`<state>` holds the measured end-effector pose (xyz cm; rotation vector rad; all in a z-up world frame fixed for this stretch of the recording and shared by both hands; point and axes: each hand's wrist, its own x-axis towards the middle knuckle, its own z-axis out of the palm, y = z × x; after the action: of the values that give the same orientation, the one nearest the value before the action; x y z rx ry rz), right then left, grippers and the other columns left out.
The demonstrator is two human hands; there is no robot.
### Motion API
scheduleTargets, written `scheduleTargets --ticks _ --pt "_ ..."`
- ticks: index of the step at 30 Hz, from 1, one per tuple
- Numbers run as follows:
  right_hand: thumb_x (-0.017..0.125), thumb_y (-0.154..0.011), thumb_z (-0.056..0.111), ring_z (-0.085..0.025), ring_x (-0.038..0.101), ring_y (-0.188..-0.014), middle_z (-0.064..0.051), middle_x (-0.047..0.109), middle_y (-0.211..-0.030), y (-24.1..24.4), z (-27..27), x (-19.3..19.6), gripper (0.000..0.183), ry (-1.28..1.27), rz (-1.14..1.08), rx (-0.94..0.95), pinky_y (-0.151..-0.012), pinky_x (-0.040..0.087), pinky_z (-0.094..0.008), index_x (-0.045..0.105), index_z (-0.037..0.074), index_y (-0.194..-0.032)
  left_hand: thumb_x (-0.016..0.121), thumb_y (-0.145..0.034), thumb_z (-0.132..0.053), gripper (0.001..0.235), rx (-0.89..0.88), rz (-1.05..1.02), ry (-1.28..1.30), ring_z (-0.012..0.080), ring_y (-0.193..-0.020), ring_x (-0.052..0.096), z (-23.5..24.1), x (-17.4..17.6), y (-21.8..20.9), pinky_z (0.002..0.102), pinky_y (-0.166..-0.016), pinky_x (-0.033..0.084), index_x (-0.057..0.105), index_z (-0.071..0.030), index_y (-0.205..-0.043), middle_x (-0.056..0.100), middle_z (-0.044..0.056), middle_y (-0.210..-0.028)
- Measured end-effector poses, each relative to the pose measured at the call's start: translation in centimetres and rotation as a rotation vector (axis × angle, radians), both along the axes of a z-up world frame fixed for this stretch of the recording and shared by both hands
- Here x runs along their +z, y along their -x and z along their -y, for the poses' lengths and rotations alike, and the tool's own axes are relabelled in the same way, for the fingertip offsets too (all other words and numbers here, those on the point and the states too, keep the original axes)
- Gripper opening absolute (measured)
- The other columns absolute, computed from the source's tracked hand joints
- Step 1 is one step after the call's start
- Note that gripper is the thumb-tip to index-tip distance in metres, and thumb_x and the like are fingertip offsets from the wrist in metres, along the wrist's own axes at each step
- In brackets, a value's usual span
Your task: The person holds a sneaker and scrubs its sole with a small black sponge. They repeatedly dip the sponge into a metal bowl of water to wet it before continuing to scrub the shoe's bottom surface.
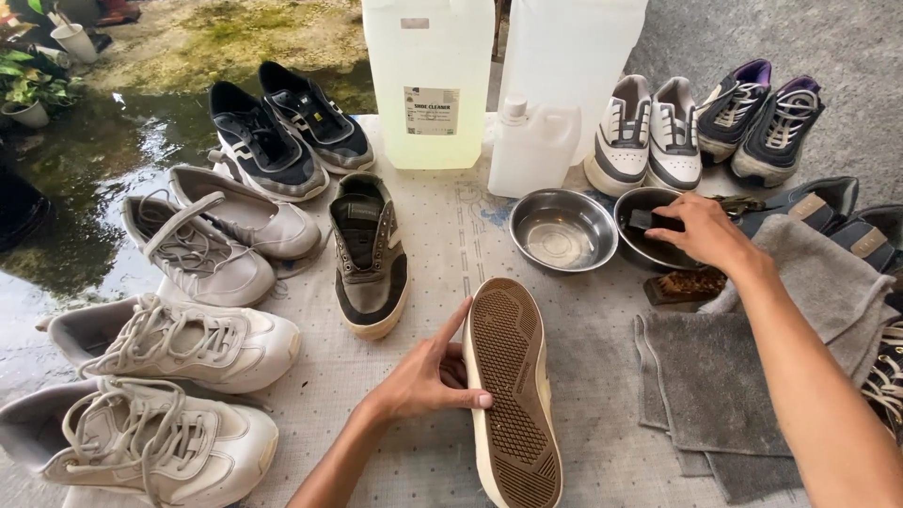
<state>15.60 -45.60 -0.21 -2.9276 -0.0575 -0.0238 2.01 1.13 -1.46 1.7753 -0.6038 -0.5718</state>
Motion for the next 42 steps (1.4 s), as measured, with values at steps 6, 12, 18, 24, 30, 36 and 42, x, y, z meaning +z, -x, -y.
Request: scheduleTargets --ticks 6,12,18,24,30,36,42 --pt "0.069 -0.089 0.037 -0.033 0.060 -0.115 -0.019 0.060 -0.128 1.9 -0.6 0.7 0.059 -0.078 0.213 -0.031 -0.102 0.048 -0.047 0.061 0.004 -0.137 0.080 -0.065 -0.056 0.134 0.013 -0.014 -0.013 0.0185 -0.082 0.071 0.0 -0.1 0.1 0.031 -0.075 0.061 -0.004 -0.025 -0.165 0.076 0.016 -0.109" --pt "0.070 -0.092 0.026 -0.035 0.056 -0.117 -0.021 0.057 -0.129 2.8 -0.8 0.7 0.056 -0.245 0.408 -0.026 -0.103 0.045 -0.047 0.058 -0.002 -0.139 0.082 -0.067 -0.050 0.132 0.019 -0.046 0.025 0.0178 -0.083 0.074 0.2 -0.1 0.2 0.029 -0.076 0.063 -0.003 -0.025 -0.165 0.077 0.013 -0.107" --pt "0.069 -0.094 0.016 -0.038 0.056 -0.116 -0.026 0.056 -0.131 3.1 -0.9 0.6 0.051 -0.280 0.535 0.040 -0.098 0.046 -0.055 0.053 -0.007 -0.137 0.082 -0.066 -0.051 0.133 0.019 -0.062 0.011 0.0149 -0.077 0.069 0.2 0.1 0.1 0.027 -0.070 0.059 -0.003 -0.026 -0.165 0.076 0.012 -0.104" --pt "0.071 -0.096 0.022 -0.038 0.063 -0.110 -0.026 0.064 -0.126 3.2 -0.3 1.0 0.051 -0.228 0.675 0.155 -0.095 0.051 -0.050 0.056 -0.009 -0.134 0.084 -0.070 -0.034 0.132 0.025 -0.266 0.094 0.0288 -0.084 0.079 0.6 1.3 0.6 0.035 -0.059 0.068 -0.008 -0.027 -0.164 0.070 0.025 -0.119" --pt "0.067 -0.096 0.024 -0.042 0.062 -0.113 -0.028 0.061 -0.129 3.1 -0.4 1.0 0.053 -0.235 0.642 0.162 -0.096 0.051 -0.055 0.055 -0.007 -0.137 0.078 -0.071 -0.028 0.123 0.145 -0.393 0.091 0.0330 -0.096 0.078 1.3 2.5 2.0 0.045 -0.081 0.067 0.000 -0.034 -0.165 0.067 0.022 -0.122" --pt "0.068 -0.094 0.019 -0.041 0.058 -0.118 -0.027 0.059 -0.132 3.2 -0.7 1.4 0.053 -0.224 0.620 0.163 -0.098 0.049 -0.055 0.053 -0.006 -0.139 0.080 -0.071 -0.013 0.125 0.123 -0.477 0.362 0.0352 -0.101 0.075 1.4 1.0 2.0 0.049 -0.088 0.064 0.000 -0.031 -0.164 0.064 0.026 -0.131" --pt "0.070 -0.094 0.012 -0.041 0.057 -0.121 -0.026 0.058 -0.133 3.7 -1.1 2.1 0.052 -0.232 0.634 0.167 -0.102 0.048 -0.052 0.053 -0.007 -0.139 0.080 -0.069 -0.010 0.122 0.083 -0.481 0.289 0.0317 -0.091 0.076 2.3 1.2 2.9 0.040 -0.073 0.066 0.009 -0.031 -0.165 0.064 0.026 -0.128"
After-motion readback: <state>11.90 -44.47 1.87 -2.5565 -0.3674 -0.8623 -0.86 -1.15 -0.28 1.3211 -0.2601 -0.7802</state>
